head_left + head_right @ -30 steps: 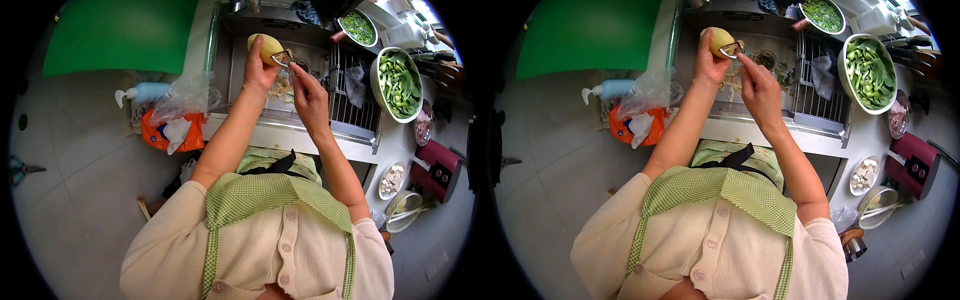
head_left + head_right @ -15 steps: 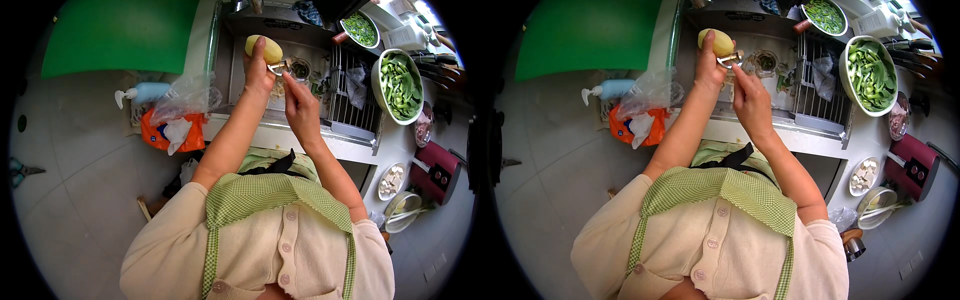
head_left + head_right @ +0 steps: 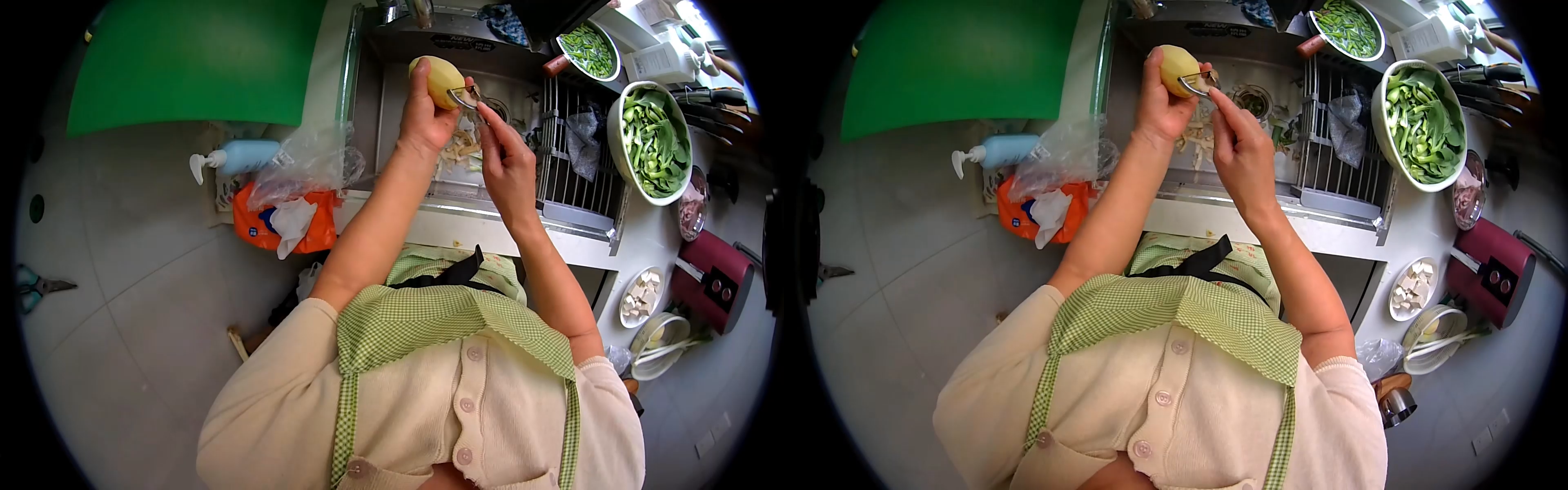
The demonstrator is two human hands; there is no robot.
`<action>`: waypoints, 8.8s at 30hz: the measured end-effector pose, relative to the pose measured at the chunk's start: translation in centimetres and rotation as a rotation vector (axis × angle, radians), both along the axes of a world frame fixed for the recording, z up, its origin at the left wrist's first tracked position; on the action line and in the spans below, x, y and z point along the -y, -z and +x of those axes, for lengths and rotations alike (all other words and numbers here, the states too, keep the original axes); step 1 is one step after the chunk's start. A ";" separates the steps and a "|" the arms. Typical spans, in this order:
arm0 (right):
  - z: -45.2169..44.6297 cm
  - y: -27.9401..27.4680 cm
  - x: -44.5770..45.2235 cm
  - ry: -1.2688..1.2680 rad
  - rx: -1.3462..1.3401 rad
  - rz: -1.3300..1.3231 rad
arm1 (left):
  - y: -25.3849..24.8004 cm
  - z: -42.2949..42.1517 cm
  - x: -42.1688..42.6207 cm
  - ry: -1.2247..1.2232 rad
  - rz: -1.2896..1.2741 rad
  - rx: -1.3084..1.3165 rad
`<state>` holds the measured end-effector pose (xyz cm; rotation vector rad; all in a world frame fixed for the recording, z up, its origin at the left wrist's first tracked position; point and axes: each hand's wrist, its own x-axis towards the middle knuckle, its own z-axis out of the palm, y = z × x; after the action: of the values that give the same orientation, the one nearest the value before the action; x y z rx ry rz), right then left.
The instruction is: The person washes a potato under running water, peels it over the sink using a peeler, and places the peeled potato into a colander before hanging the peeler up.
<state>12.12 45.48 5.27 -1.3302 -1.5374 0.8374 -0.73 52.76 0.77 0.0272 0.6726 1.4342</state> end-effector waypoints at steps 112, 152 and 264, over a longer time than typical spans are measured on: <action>2.7 0.7 2.1 -0.153 0.496 0.216 | 0.6 -0.7 1.4 -0.154 -0.106 -0.115; 5.2 -0.7 3.1 0.105 -0.126 -0.147 | -0.1 -3.2 0.1 -0.047 0.150 -0.303; -0.4 -1.5 4.3 0.062 0.066 -0.011 | -1.1 1.5 2.8 0.078 -0.079 0.265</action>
<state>11.70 41.22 6.76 -1.4188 -1.5367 0.7710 0.77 49.91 1.88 -0.1939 0.5033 1.3063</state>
